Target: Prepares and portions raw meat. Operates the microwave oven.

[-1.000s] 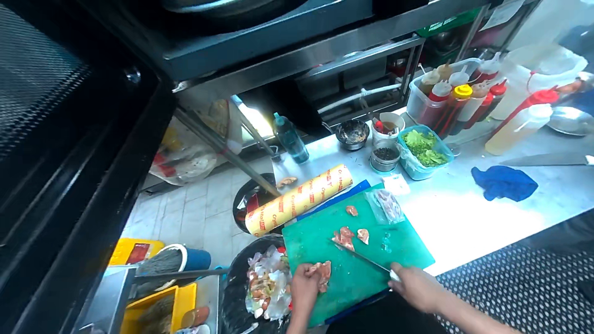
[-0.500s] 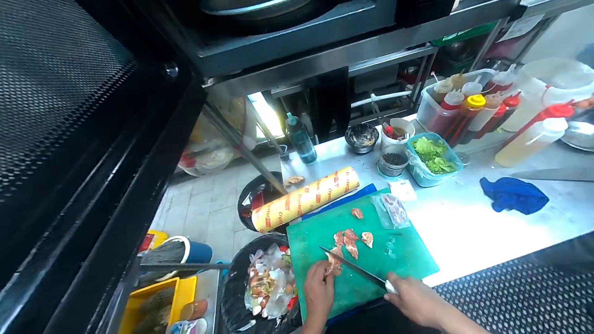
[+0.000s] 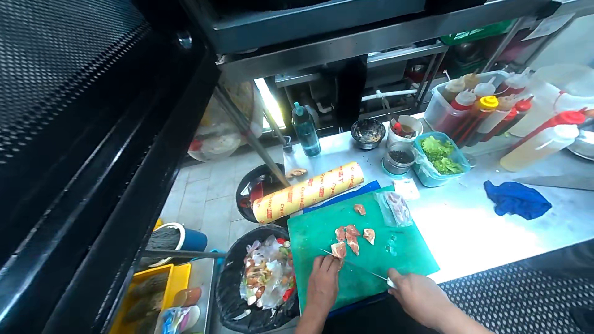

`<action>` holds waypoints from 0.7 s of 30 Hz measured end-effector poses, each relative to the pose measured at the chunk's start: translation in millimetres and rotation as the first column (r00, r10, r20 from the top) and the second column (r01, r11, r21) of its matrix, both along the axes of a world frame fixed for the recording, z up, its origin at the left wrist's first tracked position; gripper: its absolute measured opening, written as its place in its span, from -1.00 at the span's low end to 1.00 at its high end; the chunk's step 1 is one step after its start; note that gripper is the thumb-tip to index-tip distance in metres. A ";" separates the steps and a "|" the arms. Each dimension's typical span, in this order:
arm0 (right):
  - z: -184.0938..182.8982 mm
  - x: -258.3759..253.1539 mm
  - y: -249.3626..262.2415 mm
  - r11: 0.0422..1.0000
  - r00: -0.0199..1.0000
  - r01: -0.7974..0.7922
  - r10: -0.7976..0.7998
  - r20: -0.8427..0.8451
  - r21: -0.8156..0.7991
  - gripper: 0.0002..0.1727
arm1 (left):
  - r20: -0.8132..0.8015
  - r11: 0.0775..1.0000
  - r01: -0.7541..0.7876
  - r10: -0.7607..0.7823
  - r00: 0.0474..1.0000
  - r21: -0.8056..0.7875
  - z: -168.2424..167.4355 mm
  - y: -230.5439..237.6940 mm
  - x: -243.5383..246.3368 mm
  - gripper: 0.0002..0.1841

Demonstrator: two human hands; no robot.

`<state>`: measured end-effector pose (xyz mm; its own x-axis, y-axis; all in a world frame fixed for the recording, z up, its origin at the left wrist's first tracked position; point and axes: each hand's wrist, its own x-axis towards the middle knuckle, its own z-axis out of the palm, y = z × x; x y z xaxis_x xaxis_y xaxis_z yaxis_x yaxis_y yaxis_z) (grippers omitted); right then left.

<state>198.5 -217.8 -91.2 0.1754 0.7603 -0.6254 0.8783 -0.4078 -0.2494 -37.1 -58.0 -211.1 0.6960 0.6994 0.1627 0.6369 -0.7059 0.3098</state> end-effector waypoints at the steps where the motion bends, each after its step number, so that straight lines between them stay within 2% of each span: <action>1: -0.3 -0.8 -0.3 1.000 1.000 0.000 0.000 0.018 0.004 -0.59 | -0.009 1.000 0.003 -0.003 1.000 0.002 0.5 0.9 1.4 -0.71; 9: -8.2 -7.2 9.1 1.000 0.999 -0.006 0.007 0.052 -0.021 -0.61 | -0.038 1.000 0.001 -0.001 0.999 -0.009 -0.8 5.2 7.4 -0.71; 14: 6.4 -2.4 8.5 0.996 1.000 0.013 -0.011 0.024 -0.085 -0.58 | -0.058 0.998 -0.006 0.003 0.998 -0.056 2.4 7.4 9.4 -0.70; 18: -11.4 -12.8 20.8 0.999 0.998 0.008 -0.005 0.058 -0.049 -0.60 | -0.076 0.999 -0.007 0.004 0.997 -0.043 1.7 6.4 10.4 -0.69; 21: -6.4 -11.9 19.9 0.998 0.999 0.002 0.001 0.043 -0.069 -0.59 | -0.082 0.999 -0.017 0.013 0.997 -0.043 1.8 6.9 10.9 -0.70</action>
<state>186.6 -197.9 -97.6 0.2037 0.7153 -0.6685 0.8873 -0.4234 -0.1827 -26.2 -51.2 -209.2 0.6952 0.7150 0.0747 0.6718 -0.6831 0.2864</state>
